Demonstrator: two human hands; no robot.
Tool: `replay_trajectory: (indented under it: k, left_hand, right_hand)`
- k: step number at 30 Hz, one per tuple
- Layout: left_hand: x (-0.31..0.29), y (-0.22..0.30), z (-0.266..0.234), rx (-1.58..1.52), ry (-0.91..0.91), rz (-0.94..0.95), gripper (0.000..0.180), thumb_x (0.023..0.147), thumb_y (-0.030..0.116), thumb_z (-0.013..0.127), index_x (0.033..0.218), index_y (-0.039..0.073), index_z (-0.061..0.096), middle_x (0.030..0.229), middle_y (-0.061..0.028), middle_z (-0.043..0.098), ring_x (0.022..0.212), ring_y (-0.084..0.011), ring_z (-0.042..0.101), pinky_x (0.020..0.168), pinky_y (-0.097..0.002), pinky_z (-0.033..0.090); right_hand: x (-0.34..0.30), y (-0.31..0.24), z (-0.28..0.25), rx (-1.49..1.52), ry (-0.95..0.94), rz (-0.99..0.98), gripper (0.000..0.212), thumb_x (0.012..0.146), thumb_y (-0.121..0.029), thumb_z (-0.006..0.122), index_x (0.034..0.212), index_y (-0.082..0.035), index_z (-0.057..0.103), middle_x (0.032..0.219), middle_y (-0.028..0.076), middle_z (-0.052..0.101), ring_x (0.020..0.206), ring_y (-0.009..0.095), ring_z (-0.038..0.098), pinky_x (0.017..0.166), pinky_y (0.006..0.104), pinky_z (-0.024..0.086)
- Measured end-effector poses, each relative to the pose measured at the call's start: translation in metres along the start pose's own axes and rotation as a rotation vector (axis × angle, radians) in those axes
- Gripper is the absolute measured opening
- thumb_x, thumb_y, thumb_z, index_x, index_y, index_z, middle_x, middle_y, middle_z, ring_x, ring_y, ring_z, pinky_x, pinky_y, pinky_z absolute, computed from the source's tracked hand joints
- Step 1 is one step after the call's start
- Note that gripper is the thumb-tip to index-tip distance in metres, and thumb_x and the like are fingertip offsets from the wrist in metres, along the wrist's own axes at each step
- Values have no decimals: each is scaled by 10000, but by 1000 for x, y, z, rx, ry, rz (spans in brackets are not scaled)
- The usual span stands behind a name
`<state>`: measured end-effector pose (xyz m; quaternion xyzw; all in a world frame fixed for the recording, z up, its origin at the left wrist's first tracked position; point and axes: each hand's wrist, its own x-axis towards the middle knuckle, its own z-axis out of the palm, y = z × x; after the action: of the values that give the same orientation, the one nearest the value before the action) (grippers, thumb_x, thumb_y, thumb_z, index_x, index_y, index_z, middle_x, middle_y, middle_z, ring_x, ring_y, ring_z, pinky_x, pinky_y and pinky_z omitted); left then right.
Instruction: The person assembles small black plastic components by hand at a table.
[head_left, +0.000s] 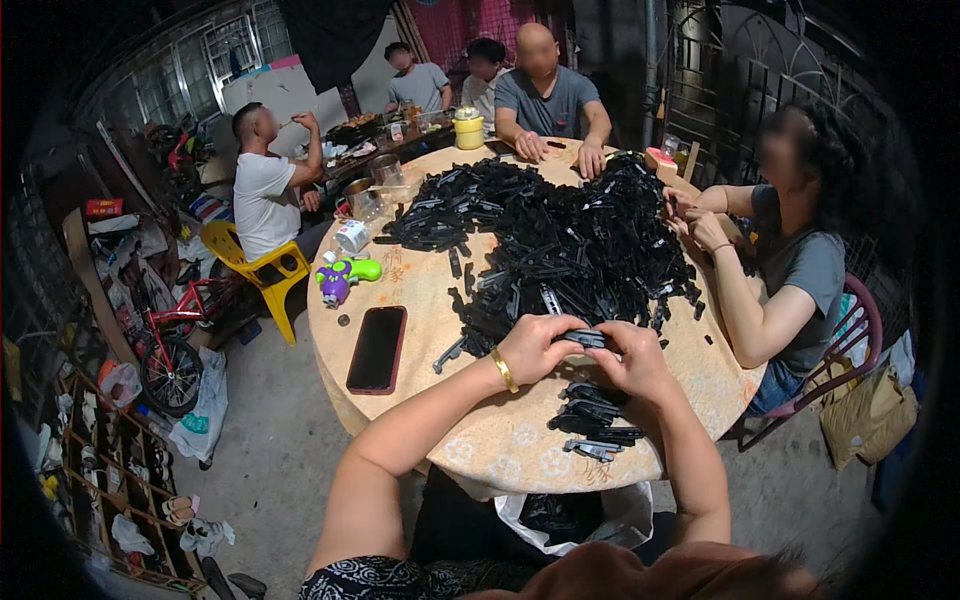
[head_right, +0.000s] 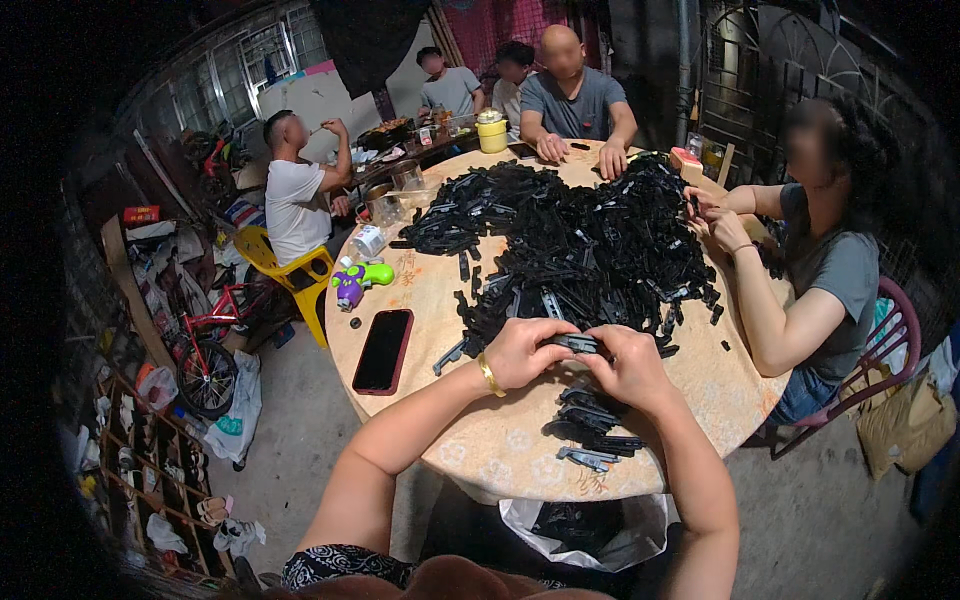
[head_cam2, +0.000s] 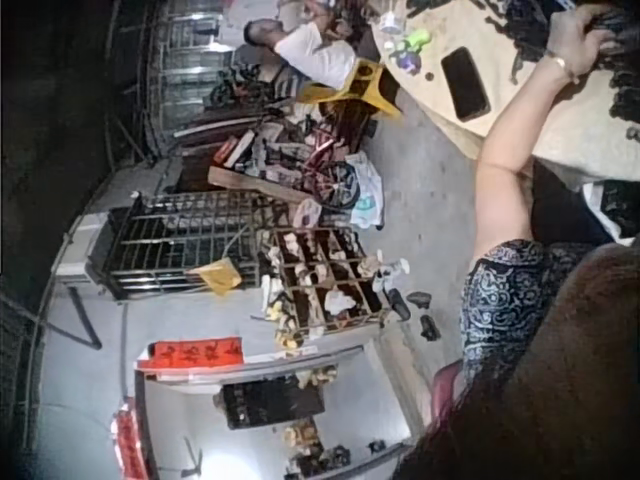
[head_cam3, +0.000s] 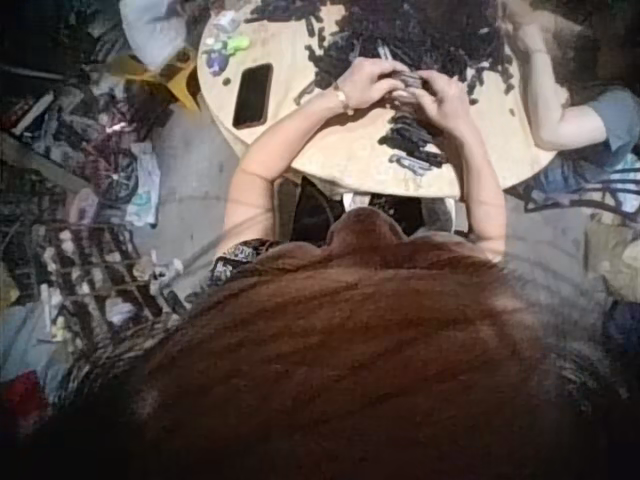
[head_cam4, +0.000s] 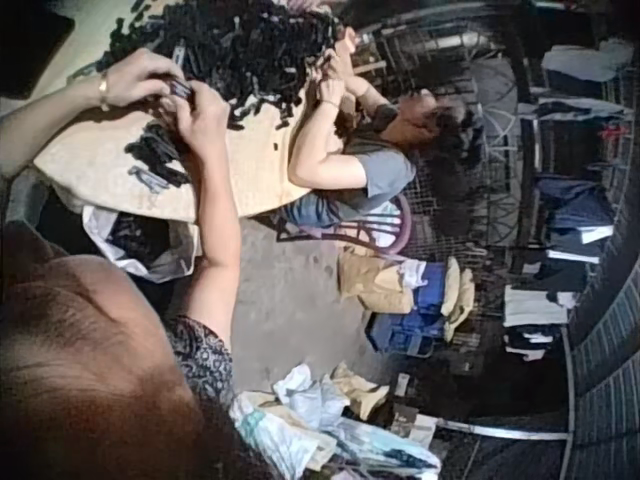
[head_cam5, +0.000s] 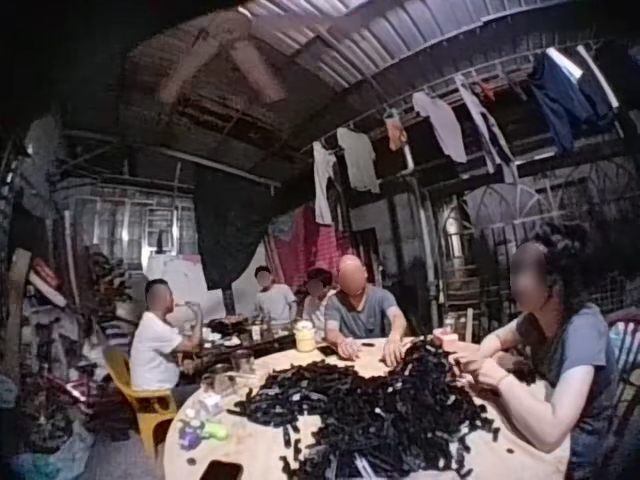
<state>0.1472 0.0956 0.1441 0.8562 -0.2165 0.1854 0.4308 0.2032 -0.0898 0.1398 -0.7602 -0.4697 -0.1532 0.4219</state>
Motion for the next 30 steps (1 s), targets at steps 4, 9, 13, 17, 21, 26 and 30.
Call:
replay_trajectory:
  k: [4, 9, 13, 17, 21, 26, 30]
  left_hand:
    - [3, -5, 3, -84, -31, -38, 233, 769, 88, 652, 979, -5, 613, 837, -139, 654, 745, -199, 649, 654, -284, 500]
    - [5, -21, 9, -183, -55, -168, 279, 774, 92, 644, 1032, -9, 611, 861, -129, 666, 747, -135, 641, 664, -259, 505]
    - [4, -8, 7, -88, -234, -200, 282, 777, 142, 643, 1024, 5, 625, 847, -147, 664, 761, -190, 655, 683, -282, 500]
    - [-3, -8, 32, 17, -477, 34, 294, 774, 191, 654, 1011, 20, 624, 910, -147, 632, 847, -301, 600, 762, -355, 465]
    - [-6, -8, 42, -5, -512, 129, 249, 803, 173, 596, 989, 10, 623, 921, -141, 628, 860, -288, 577, 799, -365, 436]
    - [7, -24, 47, 552, -35, 279, 339, 803, 99, 549, 1131, 15, 527, 1137, -143, 546, 1113, -308, 457, 925, -402, 377]
    - [9, -37, 55, 829, -101, 212, 449, 763, 87, 585, 1193, 20, 475, 1196, -149, 490, 1140, -303, 434, 962, -445, 335]
  right_hand:
    - [1, 5, -6, -84, -24, -98, 212, 733, -161, 678, 857, 1, 621, 664, 145, 604, 641, 282, 615, 817, 402, 479]
    - [3, 20, -6, -10, -131, 101, 312, 732, -238, 689, 942, -15, 630, 776, 144, 630, 737, 279, 620, 791, 362, 481]
    - [12, 59, -27, 487, 175, 305, 306, 805, -197, 636, 1029, 7, 599, 876, 75, 650, 720, 159, 600, 698, 277, 480]
    - [4, 82, -54, -13, 317, 477, 217, 810, -193, 628, 907, -1, 652, 788, 124, 662, 715, 197, 638, 663, 300, 493]
    - [-2, 95, -45, -300, 140, 460, 179, 729, -52, 575, 884, -25, 662, 883, 147, 651, 870, 311, 605, 816, 381, 464]
    - [-4, 102, -34, -449, 77, 439, 238, 732, -77, 593, 963, -59, 649, 982, 149, 614, 974, 309, 546, 887, 385, 412]
    - [1, 110, -25, -550, 97, 503, 250, 762, -202, 630, 958, -46, 642, 957, 163, 612, 944, 316, 556, 844, 398, 430]
